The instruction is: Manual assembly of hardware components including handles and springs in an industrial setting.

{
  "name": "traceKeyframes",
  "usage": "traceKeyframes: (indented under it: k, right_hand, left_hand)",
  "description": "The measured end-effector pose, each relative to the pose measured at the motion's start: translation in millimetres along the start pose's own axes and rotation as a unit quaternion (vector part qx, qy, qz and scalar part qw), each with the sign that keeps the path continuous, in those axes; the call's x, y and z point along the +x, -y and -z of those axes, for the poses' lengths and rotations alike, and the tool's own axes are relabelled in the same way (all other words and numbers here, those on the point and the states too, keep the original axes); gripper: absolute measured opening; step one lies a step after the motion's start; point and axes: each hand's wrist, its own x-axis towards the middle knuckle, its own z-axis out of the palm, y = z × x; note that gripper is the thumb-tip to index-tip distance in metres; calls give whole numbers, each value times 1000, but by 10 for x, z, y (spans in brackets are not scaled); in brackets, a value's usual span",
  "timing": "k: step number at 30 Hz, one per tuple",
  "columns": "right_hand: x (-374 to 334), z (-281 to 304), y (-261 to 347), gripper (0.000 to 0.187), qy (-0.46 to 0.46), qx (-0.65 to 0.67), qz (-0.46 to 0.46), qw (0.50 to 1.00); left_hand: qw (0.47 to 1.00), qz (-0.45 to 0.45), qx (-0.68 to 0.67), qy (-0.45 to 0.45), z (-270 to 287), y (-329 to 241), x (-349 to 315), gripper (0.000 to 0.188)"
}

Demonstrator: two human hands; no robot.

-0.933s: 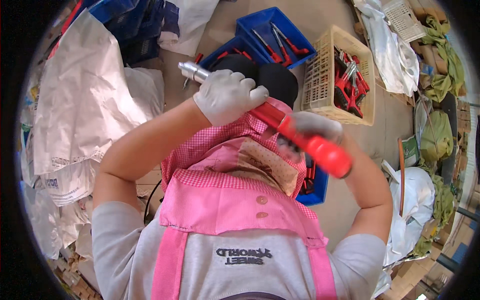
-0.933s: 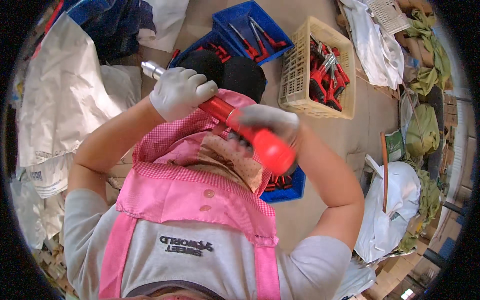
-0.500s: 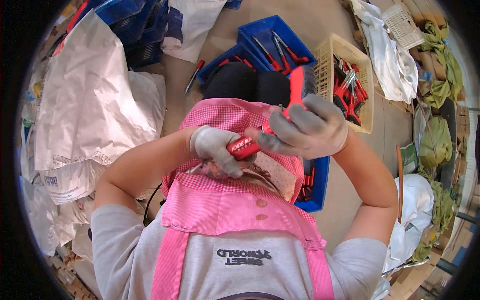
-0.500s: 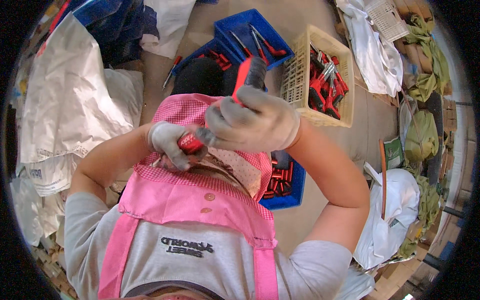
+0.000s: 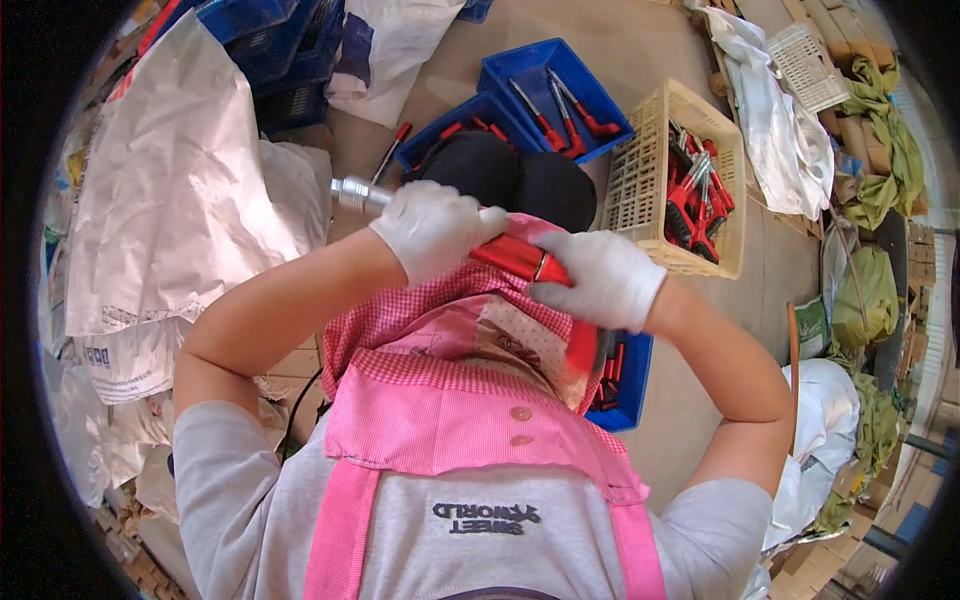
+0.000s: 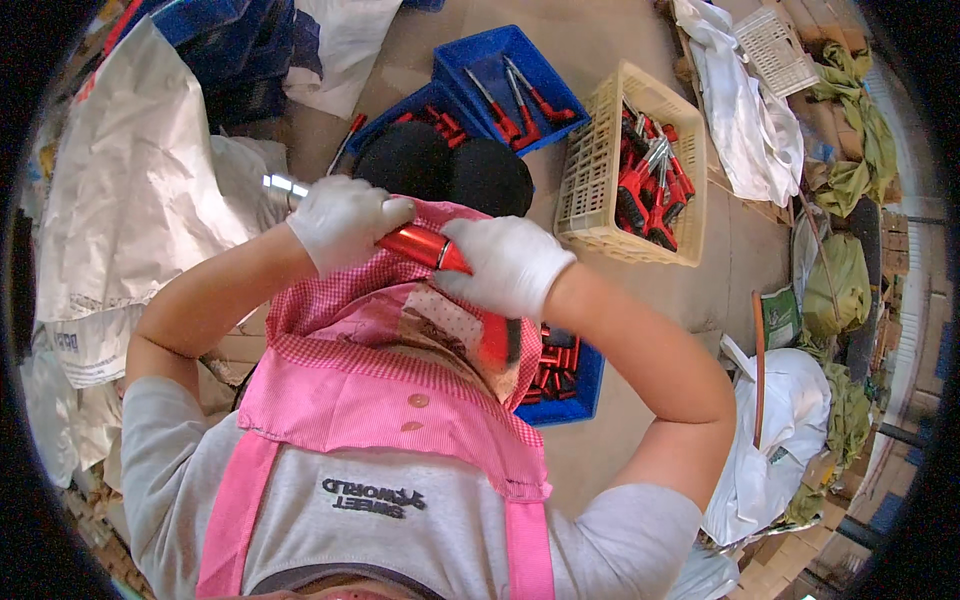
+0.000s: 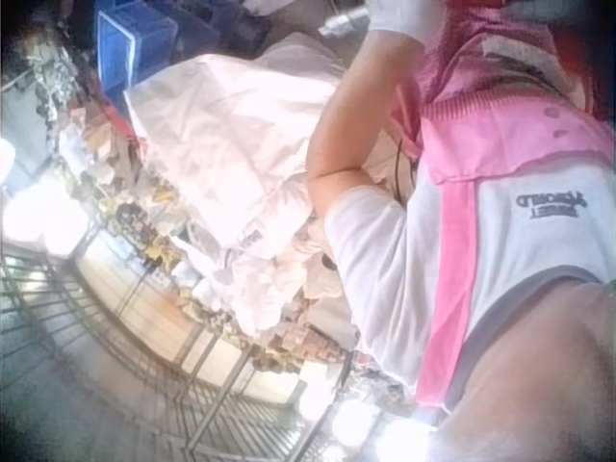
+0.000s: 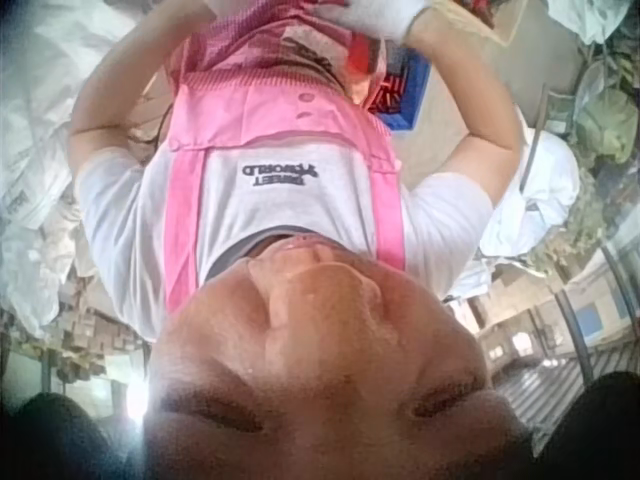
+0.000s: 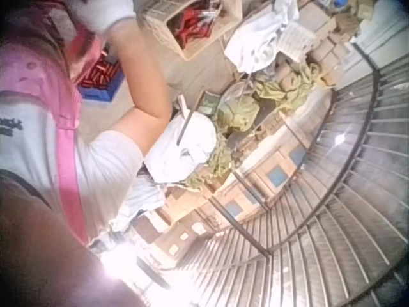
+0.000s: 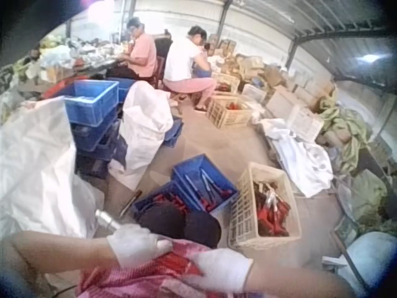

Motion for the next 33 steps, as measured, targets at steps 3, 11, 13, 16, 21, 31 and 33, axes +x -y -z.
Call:
traceKeyframes:
  k: [3, 11, 13, 16, 21, 31, 33]
  right_hand:
    - [17, -100, -18, 30, -123, -242, 136, 953]
    - [-121, 177, -140, 37, -227, -108, 231, 940]
    - [-163, -51, -96, 25, -202, -97, 203, 953]
    - [-182, -289, 63, 35, -150, 52, 193, 968]
    - [20, -646, 129, 53, -109, 336, 55, 934]
    - [32, -516, -89, 37, -504, 656, -31, 561]
    - [-296, -615, -619, 34, -580, 682, -14, 444]
  left_hand:
    - [942, 4, -322, 94, -184, -16, -63, 23]
    - [700, 98, -658, 260, -69, -133, -316, 22]
    - [776, 156, -581, 190, -48, -41, -280, 25]
    - [795, 138, -590, 33, -272, 215, -267, 34]
    - [805, 97, -584, -28, -193, 87, -223, 36]
    - [830, 101, -549, -16, -307, -31, -70, 30]
    - [821, 118, -559, -20, -127, 104, -107, 19]
